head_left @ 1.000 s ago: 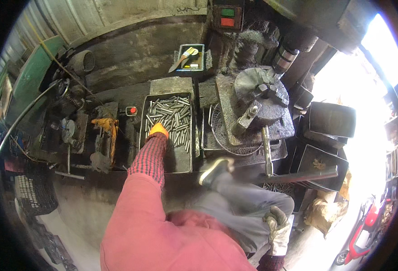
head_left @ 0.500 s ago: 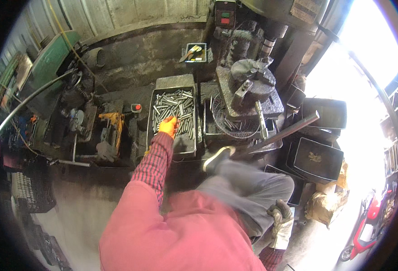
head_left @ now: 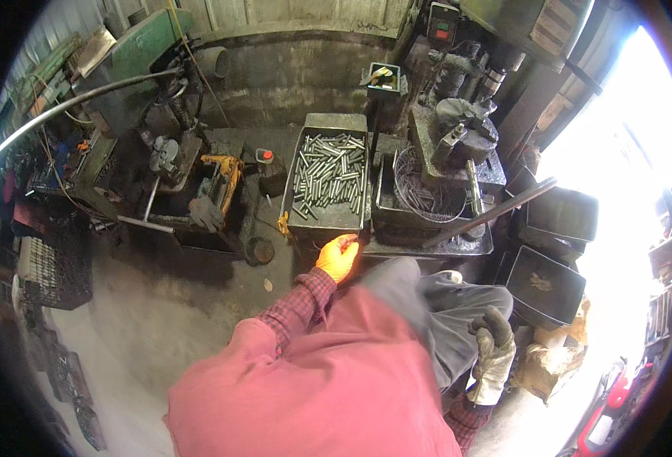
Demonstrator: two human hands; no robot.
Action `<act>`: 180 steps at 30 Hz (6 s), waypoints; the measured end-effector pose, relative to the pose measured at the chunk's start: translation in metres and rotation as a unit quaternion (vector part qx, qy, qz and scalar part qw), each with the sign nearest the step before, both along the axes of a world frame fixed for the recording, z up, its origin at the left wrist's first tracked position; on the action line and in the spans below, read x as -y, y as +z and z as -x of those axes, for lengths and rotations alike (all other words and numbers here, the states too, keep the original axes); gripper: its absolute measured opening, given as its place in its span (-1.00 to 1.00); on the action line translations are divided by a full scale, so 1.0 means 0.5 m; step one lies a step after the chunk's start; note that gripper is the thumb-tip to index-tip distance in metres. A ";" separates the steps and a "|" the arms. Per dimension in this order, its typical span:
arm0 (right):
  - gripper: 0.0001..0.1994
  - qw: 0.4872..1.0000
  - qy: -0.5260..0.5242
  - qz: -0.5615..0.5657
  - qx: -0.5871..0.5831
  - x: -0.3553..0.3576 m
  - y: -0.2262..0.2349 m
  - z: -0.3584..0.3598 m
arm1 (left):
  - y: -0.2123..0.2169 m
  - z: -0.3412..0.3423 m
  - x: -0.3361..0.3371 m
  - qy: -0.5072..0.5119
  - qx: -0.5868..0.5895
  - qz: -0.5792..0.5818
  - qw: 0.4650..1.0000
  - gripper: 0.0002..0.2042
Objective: The person operates a drill press in a workshop, repeatedly picking small metal rods from a tray, placing them into the chuck, and using the handwheel to lower the drill. The person then removes the rods and places them into a collection bin, repeating the cycle throughout the clip.
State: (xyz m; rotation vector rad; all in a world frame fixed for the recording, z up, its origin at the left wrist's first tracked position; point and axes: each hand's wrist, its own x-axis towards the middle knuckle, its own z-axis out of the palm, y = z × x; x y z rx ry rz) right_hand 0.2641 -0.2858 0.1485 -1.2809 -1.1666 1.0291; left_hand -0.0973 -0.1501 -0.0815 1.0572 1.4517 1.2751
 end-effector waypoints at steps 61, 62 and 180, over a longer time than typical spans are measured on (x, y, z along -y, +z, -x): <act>-0.80 0.834 -0.046 0.300 0.460 -0.826 -0.546 0.729 | -0.113 0.360 -1.280 -0.344 -0.331 -0.097 0.873 -0.62; -0.83 0.841 -0.091 0.332 0.417 -0.829 -0.552 0.737 | -0.133 0.315 -1.312 -0.381 -0.382 -0.080 0.838 -0.62; -0.75 0.784 -0.270 0.495 0.261 -0.990 -0.505 0.794 | -0.521 -0.203 -1.664 -0.525 -0.501 0.048 0.687 -0.72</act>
